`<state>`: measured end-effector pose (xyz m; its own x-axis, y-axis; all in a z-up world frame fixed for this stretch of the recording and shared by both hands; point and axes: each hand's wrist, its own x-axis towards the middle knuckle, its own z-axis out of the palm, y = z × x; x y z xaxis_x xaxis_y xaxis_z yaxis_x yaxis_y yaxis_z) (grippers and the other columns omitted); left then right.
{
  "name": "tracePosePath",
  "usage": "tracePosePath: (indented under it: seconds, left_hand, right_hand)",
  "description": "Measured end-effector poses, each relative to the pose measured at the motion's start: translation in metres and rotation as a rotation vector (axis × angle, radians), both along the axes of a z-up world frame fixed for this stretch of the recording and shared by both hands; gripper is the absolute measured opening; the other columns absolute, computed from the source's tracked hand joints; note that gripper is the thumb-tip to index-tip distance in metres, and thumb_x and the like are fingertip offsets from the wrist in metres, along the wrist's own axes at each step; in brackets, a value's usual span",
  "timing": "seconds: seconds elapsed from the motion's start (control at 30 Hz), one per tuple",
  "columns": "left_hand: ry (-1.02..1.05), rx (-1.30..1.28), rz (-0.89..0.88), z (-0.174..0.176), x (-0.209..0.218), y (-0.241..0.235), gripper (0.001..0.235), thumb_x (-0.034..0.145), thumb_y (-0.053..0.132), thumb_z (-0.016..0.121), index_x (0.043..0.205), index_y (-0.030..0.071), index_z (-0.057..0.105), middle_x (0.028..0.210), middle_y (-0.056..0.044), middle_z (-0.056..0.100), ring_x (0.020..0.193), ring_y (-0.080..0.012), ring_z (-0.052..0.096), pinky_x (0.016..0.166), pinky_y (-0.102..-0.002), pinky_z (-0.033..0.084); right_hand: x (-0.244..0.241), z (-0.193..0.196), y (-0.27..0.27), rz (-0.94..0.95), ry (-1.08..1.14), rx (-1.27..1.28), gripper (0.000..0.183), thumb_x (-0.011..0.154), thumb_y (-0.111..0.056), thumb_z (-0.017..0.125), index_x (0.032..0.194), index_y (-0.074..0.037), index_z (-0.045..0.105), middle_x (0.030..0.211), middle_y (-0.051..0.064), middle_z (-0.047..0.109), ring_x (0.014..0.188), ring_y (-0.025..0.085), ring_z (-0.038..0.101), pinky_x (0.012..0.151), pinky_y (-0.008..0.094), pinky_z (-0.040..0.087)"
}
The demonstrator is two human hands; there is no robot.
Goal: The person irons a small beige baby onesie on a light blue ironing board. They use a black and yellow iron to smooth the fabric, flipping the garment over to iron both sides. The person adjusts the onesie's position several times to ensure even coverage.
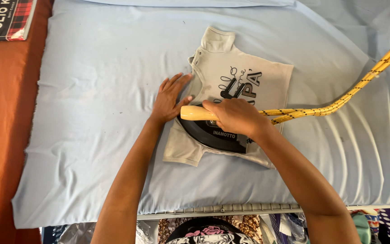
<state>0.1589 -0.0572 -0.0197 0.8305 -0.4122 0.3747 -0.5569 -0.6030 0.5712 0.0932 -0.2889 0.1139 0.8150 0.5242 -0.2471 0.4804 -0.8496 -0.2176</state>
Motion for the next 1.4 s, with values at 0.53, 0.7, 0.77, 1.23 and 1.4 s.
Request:
tracePosePath:
  seconds: [0.53,0.7,0.77,1.23,1.4]
  left_hand:
    - [0.2,0.502,-0.012,0.012,0.022,-0.031,0.085,0.076,0.001,0.063,0.152,0.03,0.041,0.167,0.002,0.019,0.157,-0.0337,0.006,0.114,-0.073,0.001]
    - [0.051,0.405,-0.003,-0.009,0.023,-0.068,0.055,0.101,0.027,0.054,0.154,0.023,0.042,0.169,0.005,0.027,0.16,-0.0261,0.012,0.117,-0.076,0.003]
    - [0.026,0.37,0.01,-0.017,0.021,-0.069,0.056,0.104,0.04,0.049,0.157,0.023,0.038,0.167,0.005,0.029,0.158,-0.024,0.013,0.119,-0.074,0.004]
    - [-0.01,0.379,0.064,-0.026,0.023,-0.069,0.064,0.102,0.05,0.044,0.161,0.026,0.032,0.17,-0.003,0.023,0.156,-0.0241,0.013,0.119,-0.07,0.006]
    - [0.013,0.394,0.076,-0.024,0.032,-0.058,0.076,0.097,0.065,0.047,0.161,0.028,0.033,0.171,-0.001,0.023,0.157,-0.0223,0.017,0.121,-0.067,0.01]
  right_hand:
    - [-0.064,0.0,-0.08,-0.451,-0.101,-0.129,0.022,0.093,-0.014,0.054,0.115,-0.011,0.05,0.079,0.017,0.072,0.077,0.043,0.072,0.07,0.057,0.056]
    - [-0.054,-0.008,-0.106,-0.73,-0.181,-0.201,0.018,0.099,-0.013,0.05,0.116,-0.009,0.051,0.082,0.023,0.073,0.077,0.047,0.072,0.07,0.059,0.056]
    - [-0.045,-0.015,-0.121,-0.803,-0.256,-0.208,0.017,0.099,-0.013,0.05,0.115,-0.006,0.052,0.084,0.026,0.073,0.078,0.048,0.072,0.069,0.058,0.057]
    - [-0.018,-0.005,-0.181,-0.621,-0.075,-0.117,0.043,0.084,-0.024,0.072,0.123,-0.016,0.055,0.087,0.02,0.072,0.087,0.043,0.07,0.075,0.056,0.054]
    - [-0.049,-0.002,-0.157,-0.527,-0.096,-0.246,0.035,0.086,-0.026,0.069,0.118,-0.022,0.056,0.083,0.012,0.074,0.082,0.04,0.071,0.074,0.054,0.056]
